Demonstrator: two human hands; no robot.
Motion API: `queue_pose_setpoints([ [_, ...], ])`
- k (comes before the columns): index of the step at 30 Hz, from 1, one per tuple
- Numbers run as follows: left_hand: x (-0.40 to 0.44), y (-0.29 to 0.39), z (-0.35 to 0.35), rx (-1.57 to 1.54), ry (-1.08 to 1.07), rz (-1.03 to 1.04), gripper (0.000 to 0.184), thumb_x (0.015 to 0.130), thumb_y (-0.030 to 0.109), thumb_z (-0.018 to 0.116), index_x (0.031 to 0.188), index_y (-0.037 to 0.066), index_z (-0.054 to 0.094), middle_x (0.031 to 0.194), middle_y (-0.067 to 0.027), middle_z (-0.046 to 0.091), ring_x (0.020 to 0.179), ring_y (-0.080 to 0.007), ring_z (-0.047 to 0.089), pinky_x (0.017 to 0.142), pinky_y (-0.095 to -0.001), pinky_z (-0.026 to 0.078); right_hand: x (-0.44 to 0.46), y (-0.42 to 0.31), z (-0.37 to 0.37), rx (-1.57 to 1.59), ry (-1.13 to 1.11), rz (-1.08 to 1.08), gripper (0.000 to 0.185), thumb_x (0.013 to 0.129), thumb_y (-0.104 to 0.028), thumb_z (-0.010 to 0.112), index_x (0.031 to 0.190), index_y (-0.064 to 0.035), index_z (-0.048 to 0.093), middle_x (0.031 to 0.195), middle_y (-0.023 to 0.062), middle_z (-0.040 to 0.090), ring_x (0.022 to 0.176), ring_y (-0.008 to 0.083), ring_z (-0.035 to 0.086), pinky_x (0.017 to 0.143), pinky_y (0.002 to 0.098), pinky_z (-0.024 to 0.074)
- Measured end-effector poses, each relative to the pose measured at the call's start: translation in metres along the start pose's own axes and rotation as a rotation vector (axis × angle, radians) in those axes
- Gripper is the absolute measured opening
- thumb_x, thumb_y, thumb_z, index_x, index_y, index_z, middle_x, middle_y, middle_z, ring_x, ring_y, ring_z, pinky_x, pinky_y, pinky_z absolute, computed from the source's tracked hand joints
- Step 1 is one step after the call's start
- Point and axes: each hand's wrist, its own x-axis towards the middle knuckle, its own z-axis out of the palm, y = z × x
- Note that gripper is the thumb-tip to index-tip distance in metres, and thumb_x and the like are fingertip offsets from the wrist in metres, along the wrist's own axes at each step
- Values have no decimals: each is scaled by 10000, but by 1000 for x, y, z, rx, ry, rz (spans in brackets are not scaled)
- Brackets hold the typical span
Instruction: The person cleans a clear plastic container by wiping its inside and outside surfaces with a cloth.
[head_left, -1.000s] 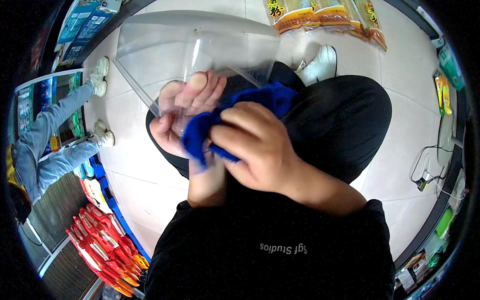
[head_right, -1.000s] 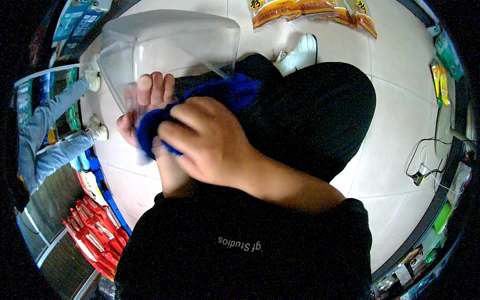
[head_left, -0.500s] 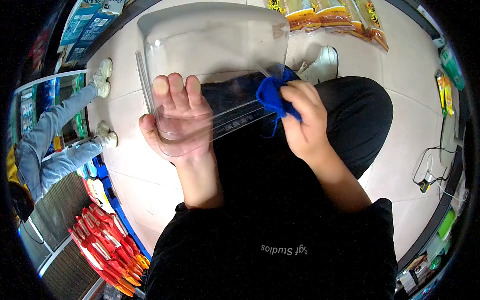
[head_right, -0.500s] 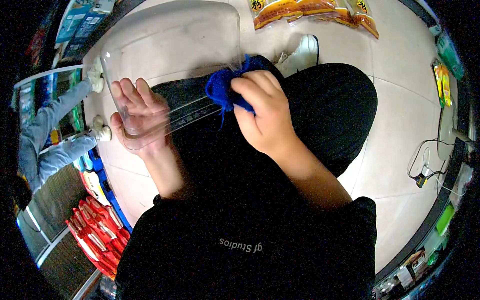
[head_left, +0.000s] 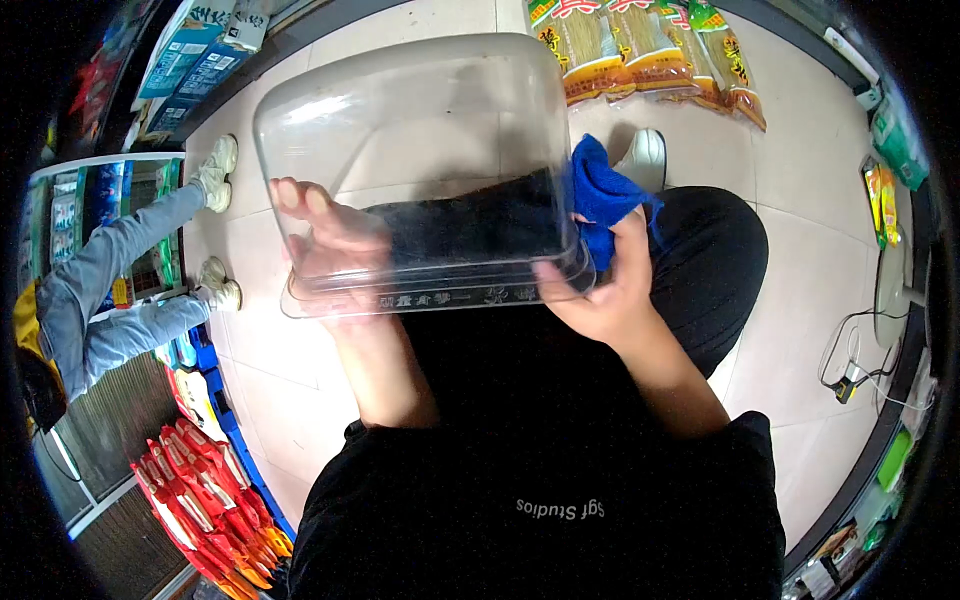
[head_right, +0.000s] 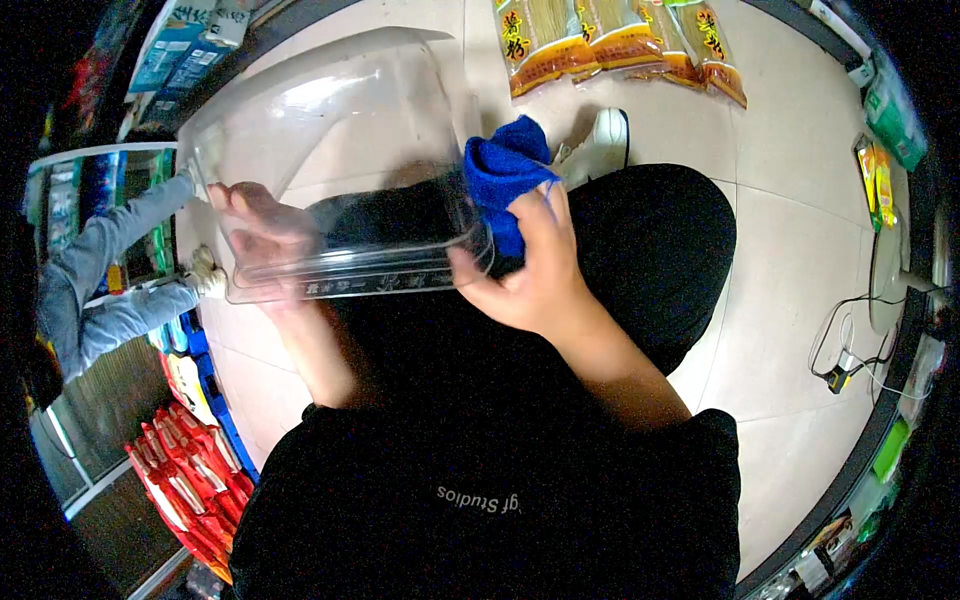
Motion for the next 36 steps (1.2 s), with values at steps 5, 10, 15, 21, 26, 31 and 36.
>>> queue_pose_setpoints([
  [5,2,-19,-1,44,-60,0,383,798,45,570,1179,2,563,1177,-132,611,1116,-237,579,958,-383,491,18,-4,4,-172,83,-184,189,650,-72,724,713,-64,546,814,128,592,651,287,561,571,352,458],
  [10,6,-55,19,166,-38,275,718,809,458,640,1366,86,382,1458,-133,335,1370,-249,281,1104,-442,290,33,-33,16,-231,101,-294,79,739,-40,649,671,-54,611,660,93,584,582,328,561,569,368,467],
  [15,-11,-94,18,670,-50,252,736,848,505,465,1476,314,131,1466,-300,188,1383,-414,174,1116,-540,158,13,-26,30,134,-121,-56,140,680,-104,731,728,-67,605,721,95,536,563,259,534,522,314,459],
  [21,-12,-78,10,707,-102,175,786,849,458,409,1487,156,63,1359,-346,355,1209,-434,450,1036,-533,328,24,-47,12,72,-300,-370,302,628,-225,735,883,-156,589,825,77,553,585,242,526,493,328,431],
  [26,-19,-77,0,813,-135,181,834,830,552,413,1403,-28,238,1160,-265,566,1007,-306,603,890,-387,482,57,-74,17,-206,-292,-515,367,662,-300,683,1006,-179,637,1002,53,526,927,228,494,695,351,431],
  [31,-24,-78,11,915,70,196,794,734,495,508,1241,-111,433,1053,-215,613,942,-263,618,861,-355,501,86,-77,1,-292,-604,-456,380,736,-518,600,955,-223,694,1037,27,542,928,250,451,839,418,344],
  [36,-34,-81,4,943,108,135,748,631,245,575,1204,-207,407,869,-277,641,525,-193,589,478,-212,482,116,-57,-3,-599,-461,-475,263,776,-286,638,1017,-194,689,1023,64,516,1057,278,455,904,421,310],
])
